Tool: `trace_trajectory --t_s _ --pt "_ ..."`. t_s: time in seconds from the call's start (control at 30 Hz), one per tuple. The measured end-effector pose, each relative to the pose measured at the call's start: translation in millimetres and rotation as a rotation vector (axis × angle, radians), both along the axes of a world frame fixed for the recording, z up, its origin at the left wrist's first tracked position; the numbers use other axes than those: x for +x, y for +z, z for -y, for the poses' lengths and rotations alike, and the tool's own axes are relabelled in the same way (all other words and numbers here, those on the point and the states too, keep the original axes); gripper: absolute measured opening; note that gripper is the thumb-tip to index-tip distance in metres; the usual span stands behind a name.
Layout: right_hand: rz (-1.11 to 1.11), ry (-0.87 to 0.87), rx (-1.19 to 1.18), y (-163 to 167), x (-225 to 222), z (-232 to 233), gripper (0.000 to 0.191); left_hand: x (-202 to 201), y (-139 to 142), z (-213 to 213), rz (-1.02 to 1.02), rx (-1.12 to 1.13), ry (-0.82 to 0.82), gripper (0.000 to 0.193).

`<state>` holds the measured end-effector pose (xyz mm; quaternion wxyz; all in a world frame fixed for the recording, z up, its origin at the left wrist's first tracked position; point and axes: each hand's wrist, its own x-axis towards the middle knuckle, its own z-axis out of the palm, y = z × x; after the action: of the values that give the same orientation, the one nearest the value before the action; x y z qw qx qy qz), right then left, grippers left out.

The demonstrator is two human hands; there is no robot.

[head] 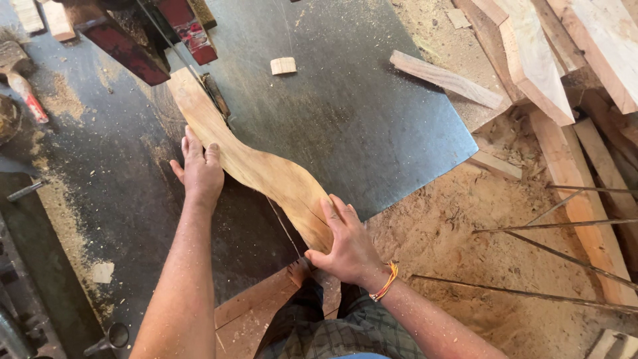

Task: The person uses a bandsaw to cut a curved wooden plank, guiding it along a marked line with both hands. The person repeatedly repositions the plank to follow the curve and removes offcuts as the cut progresses.

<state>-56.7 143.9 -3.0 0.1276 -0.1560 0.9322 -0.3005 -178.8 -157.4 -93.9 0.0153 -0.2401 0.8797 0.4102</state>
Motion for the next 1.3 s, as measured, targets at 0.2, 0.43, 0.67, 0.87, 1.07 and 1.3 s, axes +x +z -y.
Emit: trace_trajectory --t_s 0.2,0.43,0.67,0.87,1.07,1.3 --pt "0.035 -0.014 0.018 1.6 -3.8 5.0 0.109 -4.9 2.0 4.0 -0.013 0.004 0.003 0.070" --pt "-0.080 0.004 -0.046 -1.8 -9.2 13.7 0.107 -17.3 -0.4 12.9 -0.019 0.022 0.000 0.070" --pt "-0.028 0.003 -0.022 9.0 7.8 -2.8 0.108 16.7 -4.2 5.1 -0.062 -0.048 -0.096 0.075" --pt "-0.008 0.006 -0.024 9.6 7.9 -6.6 0.111 13.8 -3.2 0.3 -0.042 -0.012 -0.054 0.074" --pt "0.022 -0.007 -0.022 4.5 -2.4 -1.1 0.111 1.9 -0.3 2.8 -0.024 0.019 -0.016 0.073" --pt "-0.011 -0.006 -0.032 2.3 -9.2 1.7 0.110 -5.6 -3.9 8.5 -0.033 0.038 -0.015 0.073"
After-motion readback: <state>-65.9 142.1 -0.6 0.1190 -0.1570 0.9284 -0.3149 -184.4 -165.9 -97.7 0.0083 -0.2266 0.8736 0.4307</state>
